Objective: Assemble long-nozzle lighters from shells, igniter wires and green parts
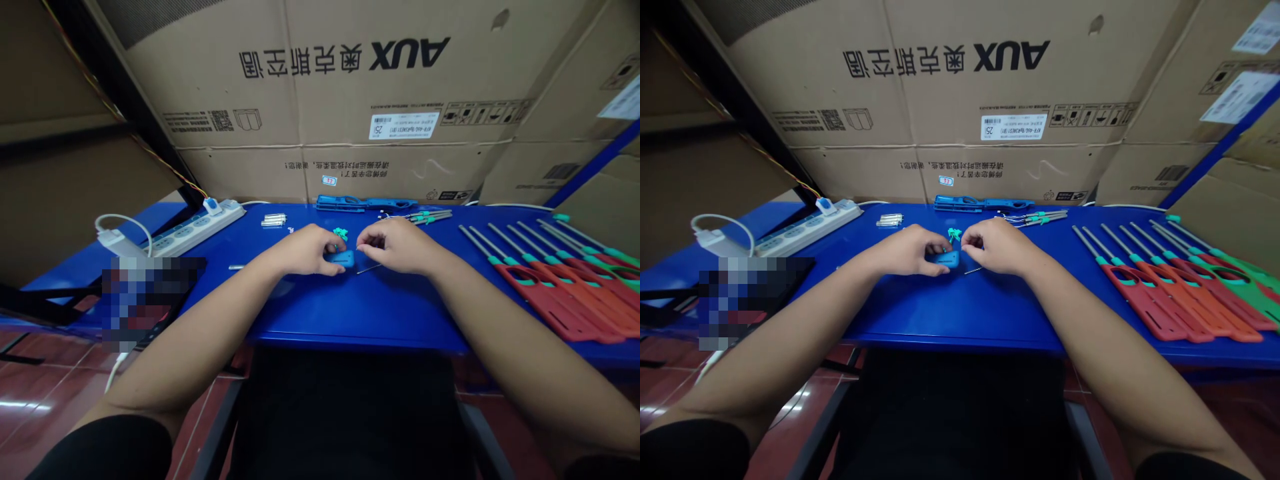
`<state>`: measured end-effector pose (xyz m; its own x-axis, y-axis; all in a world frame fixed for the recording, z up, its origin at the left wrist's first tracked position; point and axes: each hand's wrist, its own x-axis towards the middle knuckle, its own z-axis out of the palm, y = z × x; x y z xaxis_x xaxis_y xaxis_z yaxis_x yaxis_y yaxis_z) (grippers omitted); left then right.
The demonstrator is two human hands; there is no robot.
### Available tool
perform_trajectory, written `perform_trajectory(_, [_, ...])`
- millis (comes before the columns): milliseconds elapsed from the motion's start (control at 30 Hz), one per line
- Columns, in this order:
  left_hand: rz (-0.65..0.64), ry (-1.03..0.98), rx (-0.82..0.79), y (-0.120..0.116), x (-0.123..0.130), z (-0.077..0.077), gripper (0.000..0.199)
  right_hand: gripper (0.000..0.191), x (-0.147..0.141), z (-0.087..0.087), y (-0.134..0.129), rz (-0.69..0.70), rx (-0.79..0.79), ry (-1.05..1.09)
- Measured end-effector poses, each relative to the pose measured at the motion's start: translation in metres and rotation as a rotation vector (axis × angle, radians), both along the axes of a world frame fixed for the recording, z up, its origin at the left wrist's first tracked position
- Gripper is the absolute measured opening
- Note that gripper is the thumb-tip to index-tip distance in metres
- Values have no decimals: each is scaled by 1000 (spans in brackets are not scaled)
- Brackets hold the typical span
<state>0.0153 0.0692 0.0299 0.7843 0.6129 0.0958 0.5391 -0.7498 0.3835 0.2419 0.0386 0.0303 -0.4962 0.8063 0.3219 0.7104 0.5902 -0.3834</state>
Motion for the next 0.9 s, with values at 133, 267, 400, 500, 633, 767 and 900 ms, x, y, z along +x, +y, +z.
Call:
perform_trajectory(133, [66, -47, 175, 4, -3, -2, 36, 11, -2, -2, 0, -1, 55, 41])
perform_trajectory(267, [124, -17, 292, 3, 0, -6, 41, 12, -4, -5, 2, 13, 98, 47])
perform_trajectory(400, [143, 26, 322, -1, 3, -6, 41, 12, -6, -7, 3, 13, 119, -16])
perform_trajectory(500, [169, 90, 363, -6, 7, -3, 39, 12, -9, -8, 3, 12, 135, -81])
perform_trajectory(633, [191, 187, 436, -14, 14, -1, 29, 9, -13, -9, 2, -31, 105, -97])
perform_trajectory(767, [191, 224, 462, -16, 16, -2, 28, 6, -15, -9, 1, -56, 26, -50])
perform_trajectory(900, [186, 201, 462, -15, 14, -2, 30, 7, -14, -10, 2, -105, -115, 94])
